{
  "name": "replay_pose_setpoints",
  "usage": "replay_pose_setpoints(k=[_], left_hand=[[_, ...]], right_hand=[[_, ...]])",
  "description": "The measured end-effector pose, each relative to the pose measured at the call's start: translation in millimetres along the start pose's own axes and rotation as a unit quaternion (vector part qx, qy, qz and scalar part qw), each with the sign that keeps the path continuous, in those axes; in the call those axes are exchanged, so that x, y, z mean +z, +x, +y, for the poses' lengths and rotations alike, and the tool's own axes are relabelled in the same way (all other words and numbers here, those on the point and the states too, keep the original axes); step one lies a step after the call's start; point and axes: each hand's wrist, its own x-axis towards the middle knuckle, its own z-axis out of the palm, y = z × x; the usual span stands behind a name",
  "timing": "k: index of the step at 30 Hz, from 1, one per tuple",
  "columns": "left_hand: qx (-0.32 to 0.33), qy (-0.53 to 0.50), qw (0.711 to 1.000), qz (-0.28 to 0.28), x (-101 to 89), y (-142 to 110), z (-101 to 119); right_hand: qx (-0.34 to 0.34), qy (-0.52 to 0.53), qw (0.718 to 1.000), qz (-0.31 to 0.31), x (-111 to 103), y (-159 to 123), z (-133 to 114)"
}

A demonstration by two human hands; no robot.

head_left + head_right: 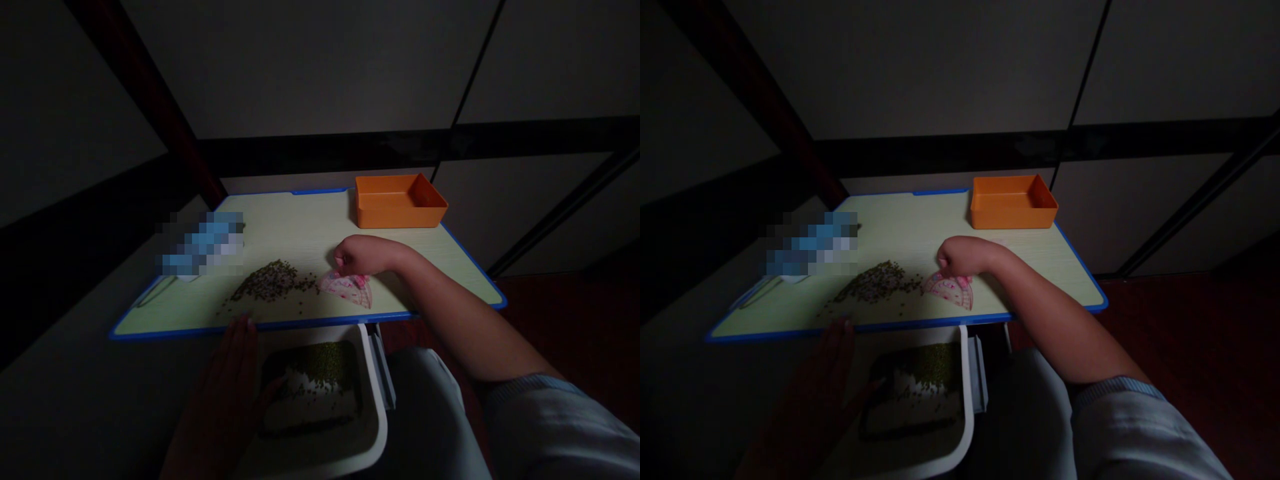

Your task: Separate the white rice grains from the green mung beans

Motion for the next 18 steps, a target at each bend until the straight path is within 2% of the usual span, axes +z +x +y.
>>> replay_pose_setpoints(k=[6,18], left_hand=[[0.0,0.003,1.0,-0.003,-1.4,0.2,0.7],[0.001,0.012,1.0,-0.003,-0.9,0.9,1.2]], right_hand=[[0.001,-0.013,1.0,0.008,-0.4,-0.1,-3.8],[-0.032,0.046,0.998,-0.034,3.0,-0.4,-5.9]])
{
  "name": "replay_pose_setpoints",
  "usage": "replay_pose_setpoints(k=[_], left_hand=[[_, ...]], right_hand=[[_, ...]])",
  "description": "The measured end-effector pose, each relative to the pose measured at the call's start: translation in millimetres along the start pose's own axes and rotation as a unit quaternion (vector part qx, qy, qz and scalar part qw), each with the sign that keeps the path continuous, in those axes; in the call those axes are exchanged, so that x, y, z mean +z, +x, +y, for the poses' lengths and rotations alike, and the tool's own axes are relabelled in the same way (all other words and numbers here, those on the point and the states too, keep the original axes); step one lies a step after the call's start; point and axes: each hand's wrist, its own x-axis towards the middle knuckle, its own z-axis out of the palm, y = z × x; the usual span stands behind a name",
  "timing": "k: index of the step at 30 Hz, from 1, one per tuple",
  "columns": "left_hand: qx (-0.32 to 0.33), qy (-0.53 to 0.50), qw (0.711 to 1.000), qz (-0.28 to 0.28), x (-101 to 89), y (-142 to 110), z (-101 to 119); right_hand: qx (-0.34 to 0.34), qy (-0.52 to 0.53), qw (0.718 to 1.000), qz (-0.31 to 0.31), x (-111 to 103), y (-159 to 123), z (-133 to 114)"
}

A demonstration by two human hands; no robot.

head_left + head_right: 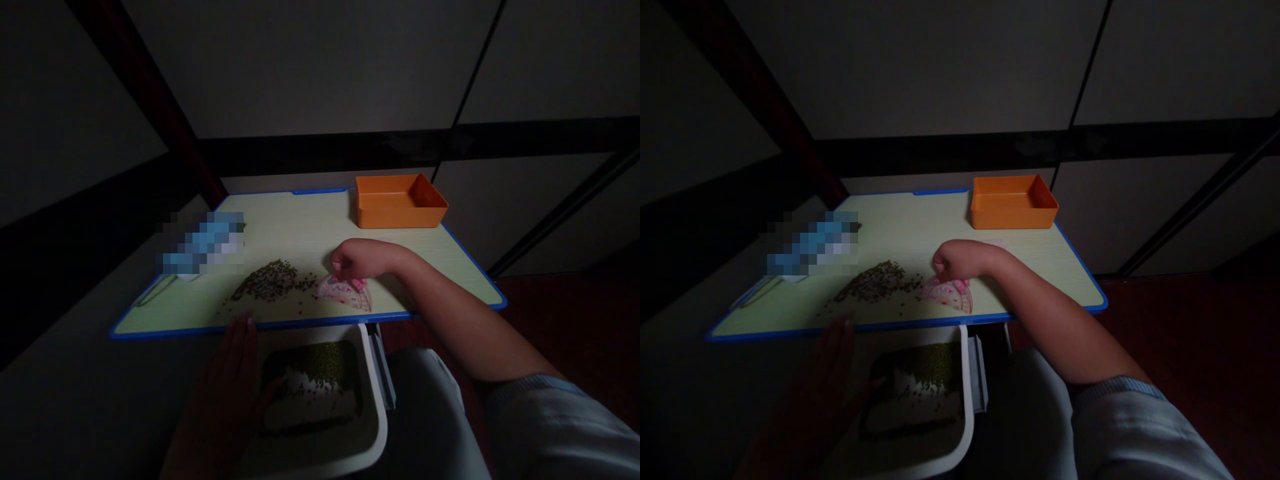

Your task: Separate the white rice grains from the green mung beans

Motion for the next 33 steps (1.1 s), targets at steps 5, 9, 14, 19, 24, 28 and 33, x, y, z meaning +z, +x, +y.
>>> replay_pose_setpoints(k=[5,9,14,19,24,28,33], left_hand=[[0.0,-0.001,1.0,0.0,1.3,-1,0],[-0.013,-0.013,1.0,-0.004,1.1,-1,1],[-0.011,-0.019,1.0,-0.006,0.1,0,0],[-0.013,-0.032,0.999,-0.005,0.7,0,0],[-0.013,-0.012,1.0,-0.01,1.2,-1,0],[-0.015,-0.016,1.0,-0.014,0.1,-1,1],[-0.009,-0.019,1.0,-0.006,-0.5,-1,0]], right_hand=[[0.014,-0.016,1.0,0.013,3,2,-4],[0.015,0.012,1.0,0.012,2,0,-4],[-0.001,0.053,0.998,0.045,-7,-6,-1],[0.025,0.01,0.998,0.05,-9,-6,-1],[0.015,-0.007,0.998,0.054,-3,-1,-1],[0.008,0.002,0.999,0.051,-1,1,-4],[0.004,0.022,0.998,0.059,-3,-2,-6]])
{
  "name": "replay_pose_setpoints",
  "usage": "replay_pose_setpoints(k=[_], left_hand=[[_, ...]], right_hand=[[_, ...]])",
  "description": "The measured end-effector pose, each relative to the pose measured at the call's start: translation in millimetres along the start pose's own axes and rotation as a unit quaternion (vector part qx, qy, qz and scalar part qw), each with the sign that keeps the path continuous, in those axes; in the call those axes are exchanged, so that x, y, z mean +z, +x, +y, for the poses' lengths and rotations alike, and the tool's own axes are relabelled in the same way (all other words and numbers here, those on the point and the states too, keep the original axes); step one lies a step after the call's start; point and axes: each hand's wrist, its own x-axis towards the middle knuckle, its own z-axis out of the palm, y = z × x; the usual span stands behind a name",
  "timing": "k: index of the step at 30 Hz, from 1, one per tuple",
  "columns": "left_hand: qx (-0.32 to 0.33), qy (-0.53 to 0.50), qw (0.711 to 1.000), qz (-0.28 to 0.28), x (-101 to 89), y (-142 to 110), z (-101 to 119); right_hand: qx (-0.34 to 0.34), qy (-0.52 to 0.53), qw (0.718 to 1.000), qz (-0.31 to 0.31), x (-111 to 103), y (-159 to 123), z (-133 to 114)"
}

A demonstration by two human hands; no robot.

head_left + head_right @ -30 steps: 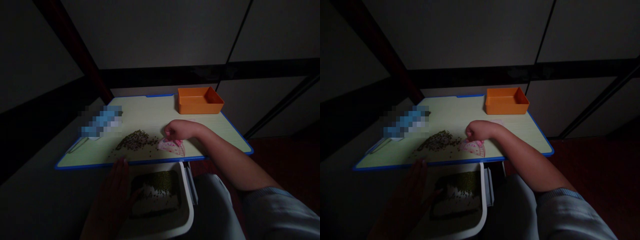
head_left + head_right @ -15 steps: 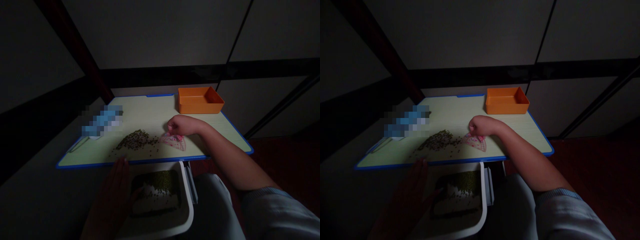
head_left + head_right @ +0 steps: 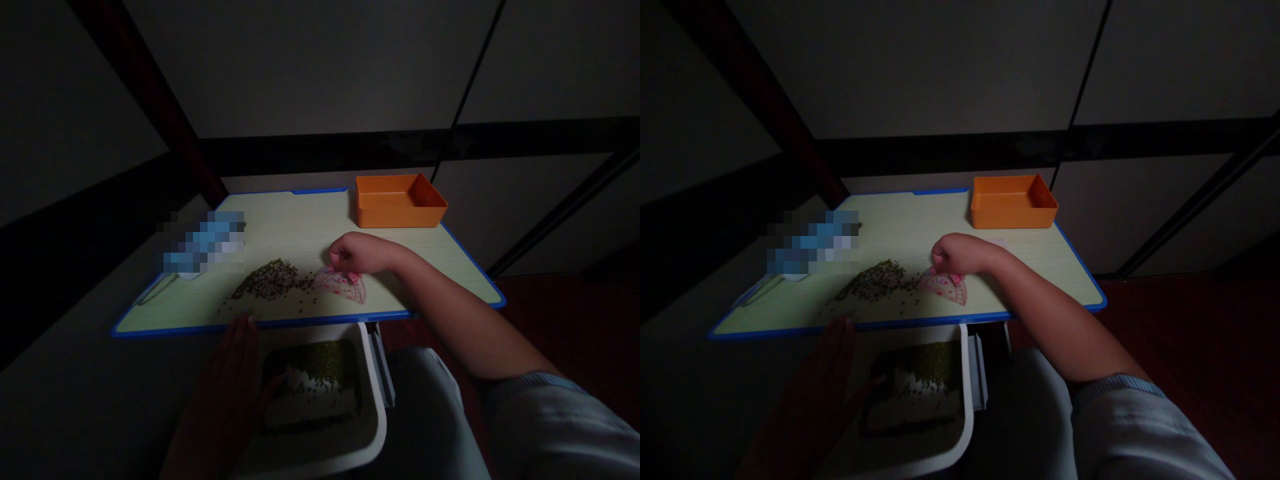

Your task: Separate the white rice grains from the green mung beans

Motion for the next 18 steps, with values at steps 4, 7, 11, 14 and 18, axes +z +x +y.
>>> replay_pose_setpoints(k=[4,7,11,14,18], left_hand=[[0.008,0.002,1.0,-0.001,-0.3,0,-1],[0.002,0.004,1.0,-0.004,0.2,0,-1],[-0.002,0.007,1.0,-0.01,1.4,-1,-1],[-0.006,0.001,1.0,-0.011,2.3,-2,-1],[-0.012,-0.011,1.0,-0.011,3.2,-2,-1]], right_hand=[[-0.002,0.026,0.999,-0.026,-1,-1,3],[-0.005,0.032,0.999,-0.034,-1,-1,4],[-0.001,0.022,1.0,-0.015,1,1,3],[-0.004,-0.004,1.0,0.011,5,4,3],[-0.018,0.004,1.0,0.012,10,8,4]])
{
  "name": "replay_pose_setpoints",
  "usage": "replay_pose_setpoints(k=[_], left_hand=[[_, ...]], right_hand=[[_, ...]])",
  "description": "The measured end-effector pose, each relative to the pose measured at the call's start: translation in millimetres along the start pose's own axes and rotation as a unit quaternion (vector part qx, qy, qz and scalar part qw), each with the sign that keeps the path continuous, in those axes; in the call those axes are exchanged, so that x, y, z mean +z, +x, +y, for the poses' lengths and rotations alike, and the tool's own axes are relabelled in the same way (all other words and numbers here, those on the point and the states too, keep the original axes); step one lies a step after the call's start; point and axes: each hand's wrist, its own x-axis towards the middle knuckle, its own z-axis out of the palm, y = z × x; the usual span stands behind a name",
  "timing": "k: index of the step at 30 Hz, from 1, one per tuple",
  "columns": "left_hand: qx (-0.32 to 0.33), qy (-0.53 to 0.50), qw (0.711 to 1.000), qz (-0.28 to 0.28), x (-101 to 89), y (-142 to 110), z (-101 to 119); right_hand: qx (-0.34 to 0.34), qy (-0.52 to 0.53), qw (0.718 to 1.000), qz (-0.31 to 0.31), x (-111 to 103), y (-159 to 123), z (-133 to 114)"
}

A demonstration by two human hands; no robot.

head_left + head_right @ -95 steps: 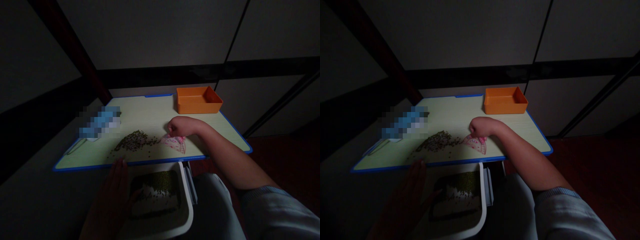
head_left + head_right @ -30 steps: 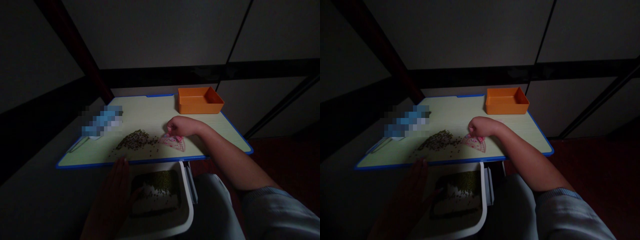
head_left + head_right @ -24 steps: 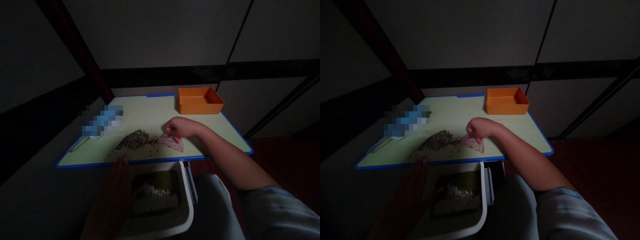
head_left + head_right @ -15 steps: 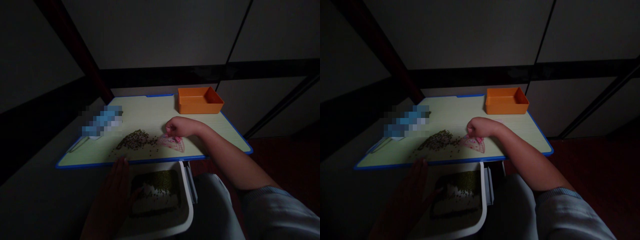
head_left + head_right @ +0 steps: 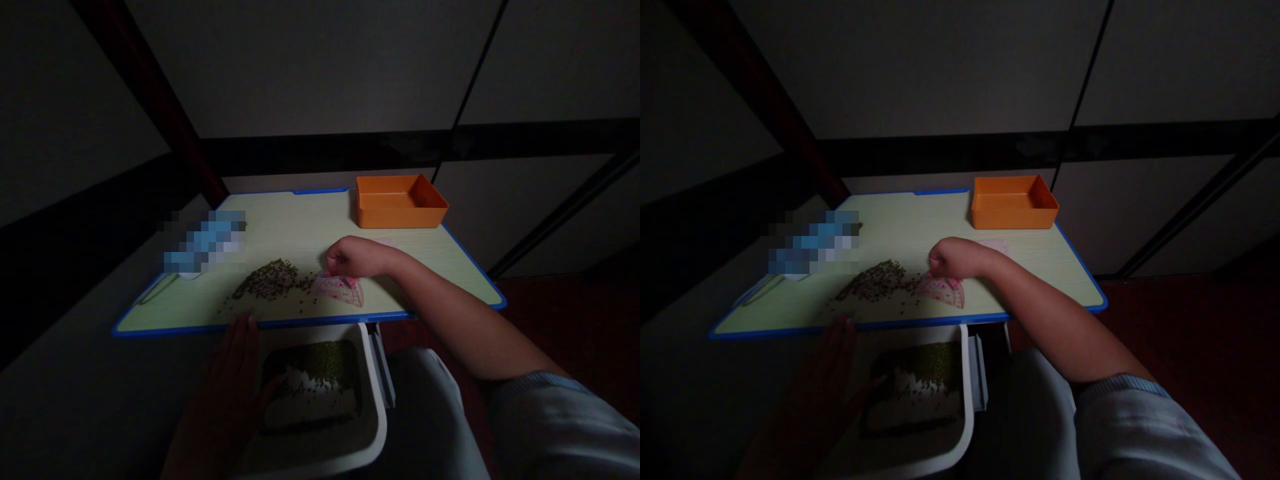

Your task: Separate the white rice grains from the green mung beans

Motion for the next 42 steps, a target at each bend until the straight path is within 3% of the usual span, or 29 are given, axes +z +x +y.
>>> replay_pose_setpoints(k=[8,18,30,38,42], left_hand=[[0.01,0.012,1.0,0.013,-1.8,1,0],[0.005,0.004,1.0,0.008,-0.6,0,0],[0.012,0.015,1.0,0.013,-0.4,1,0],[0.01,0.012,1.0,0.012,-1.6,1,1],[0.004,0.01,1.0,0.009,-1.7,1,1]], right_hand=[[-0.008,0.036,0.999,-0.026,-6,-4,4],[-0.014,0.029,0.999,-0.043,3,1,-1],[0.013,-0.022,1.0,-0.014,1,-1,-1],[0.053,-0.063,0.996,-0.028,-8,-3,2],[0.029,-0.053,0.998,-0.017,-11,-5,4]])
